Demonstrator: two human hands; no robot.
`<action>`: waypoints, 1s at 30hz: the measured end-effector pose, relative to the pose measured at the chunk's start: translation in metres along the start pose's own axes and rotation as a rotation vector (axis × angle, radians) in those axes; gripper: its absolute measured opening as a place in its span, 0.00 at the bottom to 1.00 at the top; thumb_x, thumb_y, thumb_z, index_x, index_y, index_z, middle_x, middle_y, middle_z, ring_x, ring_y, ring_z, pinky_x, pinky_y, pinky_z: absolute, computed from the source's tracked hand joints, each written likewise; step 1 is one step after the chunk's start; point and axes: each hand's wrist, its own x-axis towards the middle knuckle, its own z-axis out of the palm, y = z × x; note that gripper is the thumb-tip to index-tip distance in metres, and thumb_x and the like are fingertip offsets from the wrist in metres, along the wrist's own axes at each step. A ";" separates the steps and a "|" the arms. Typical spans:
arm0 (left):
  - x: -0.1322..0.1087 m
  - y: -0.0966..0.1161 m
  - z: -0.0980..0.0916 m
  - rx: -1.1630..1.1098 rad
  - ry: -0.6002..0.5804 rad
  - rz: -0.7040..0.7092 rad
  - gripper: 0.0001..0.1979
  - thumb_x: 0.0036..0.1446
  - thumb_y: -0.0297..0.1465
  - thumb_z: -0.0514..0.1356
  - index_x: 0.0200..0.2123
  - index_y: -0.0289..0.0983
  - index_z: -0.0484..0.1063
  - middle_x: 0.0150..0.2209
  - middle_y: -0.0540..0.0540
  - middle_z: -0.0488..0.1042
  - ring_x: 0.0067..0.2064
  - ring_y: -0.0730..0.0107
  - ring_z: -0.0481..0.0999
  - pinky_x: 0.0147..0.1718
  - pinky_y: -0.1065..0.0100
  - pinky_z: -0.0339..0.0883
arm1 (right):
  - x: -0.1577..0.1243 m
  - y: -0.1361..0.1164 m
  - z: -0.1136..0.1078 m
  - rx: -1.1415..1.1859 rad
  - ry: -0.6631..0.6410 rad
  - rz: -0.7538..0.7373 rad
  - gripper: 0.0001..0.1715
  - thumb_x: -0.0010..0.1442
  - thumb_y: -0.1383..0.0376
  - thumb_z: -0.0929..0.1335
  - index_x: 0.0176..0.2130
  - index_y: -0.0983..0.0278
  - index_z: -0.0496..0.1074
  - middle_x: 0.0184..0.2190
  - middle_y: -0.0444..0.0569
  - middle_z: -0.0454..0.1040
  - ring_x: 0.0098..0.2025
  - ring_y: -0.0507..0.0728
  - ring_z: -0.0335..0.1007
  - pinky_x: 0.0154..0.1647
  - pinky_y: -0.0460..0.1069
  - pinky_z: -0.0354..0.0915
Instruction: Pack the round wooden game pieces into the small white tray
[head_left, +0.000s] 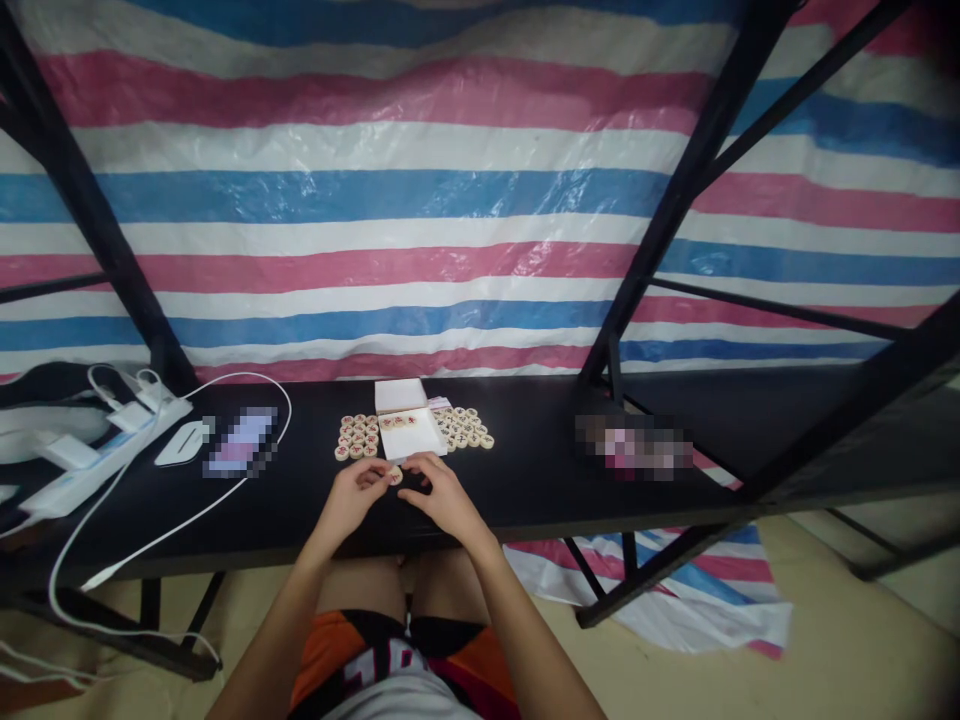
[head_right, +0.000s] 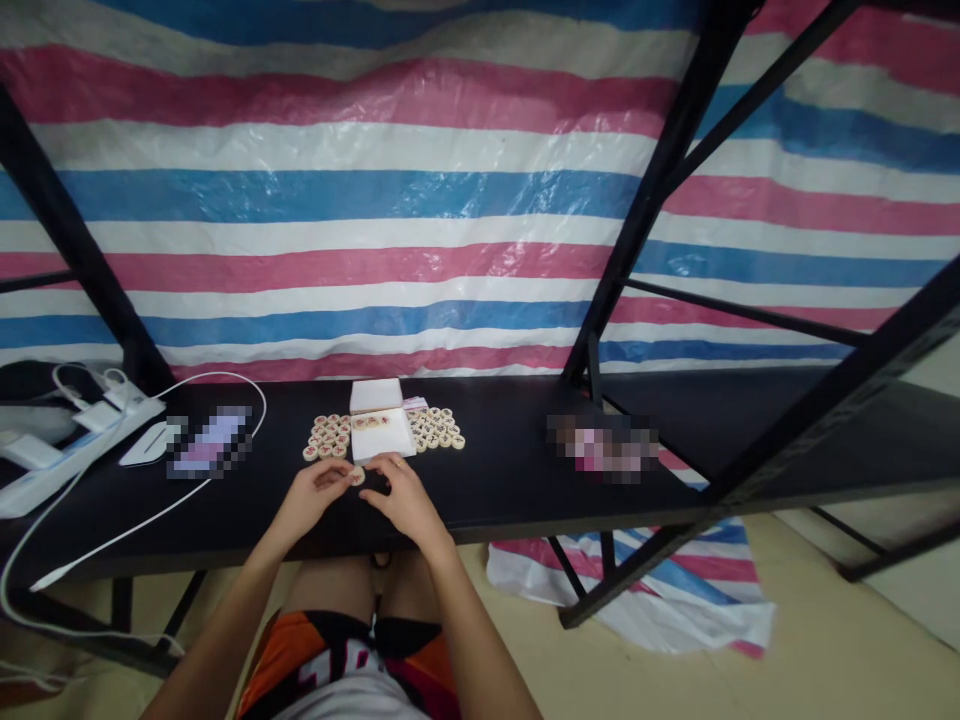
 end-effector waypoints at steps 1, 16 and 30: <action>0.007 -0.002 -0.012 0.017 0.058 0.011 0.15 0.47 0.41 0.62 0.33 0.35 0.73 0.31 0.45 0.76 0.32 0.68 0.74 0.33 0.69 0.66 | 0.000 0.001 0.000 -0.008 0.022 0.011 0.16 0.52 0.64 0.69 0.42 0.61 0.70 0.43 0.48 0.69 0.40 0.53 0.67 0.37 0.47 0.65; 0.094 -0.067 -0.095 0.656 0.278 -0.148 0.13 0.54 0.38 0.54 0.35 0.39 0.76 0.33 0.45 0.76 0.34 0.64 0.73 0.30 0.70 0.59 | -0.002 0.002 0.000 -0.124 0.082 0.063 0.09 0.57 0.65 0.64 0.39 0.62 0.71 0.37 0.47 0.71 0.34 0.53 0.67 0.41 0.49 0.64; 0.091 -0.054 -0.093 0.654 0.402 0.049 0.15 0.55 0.35 0.52 0.40 0.33 0.73 0.33 0.43 0.72 0.35 0.64 0.71 0.39 0.66 0.64 | 0.107 0.019 -0.019 -0.781 -0.167 0.189 0.13 0.54 0.71 0.64 0.40 0.66 0.74 0.39 0.56 0.75 0.43 0.59 0.69 0.44 0.50 0.61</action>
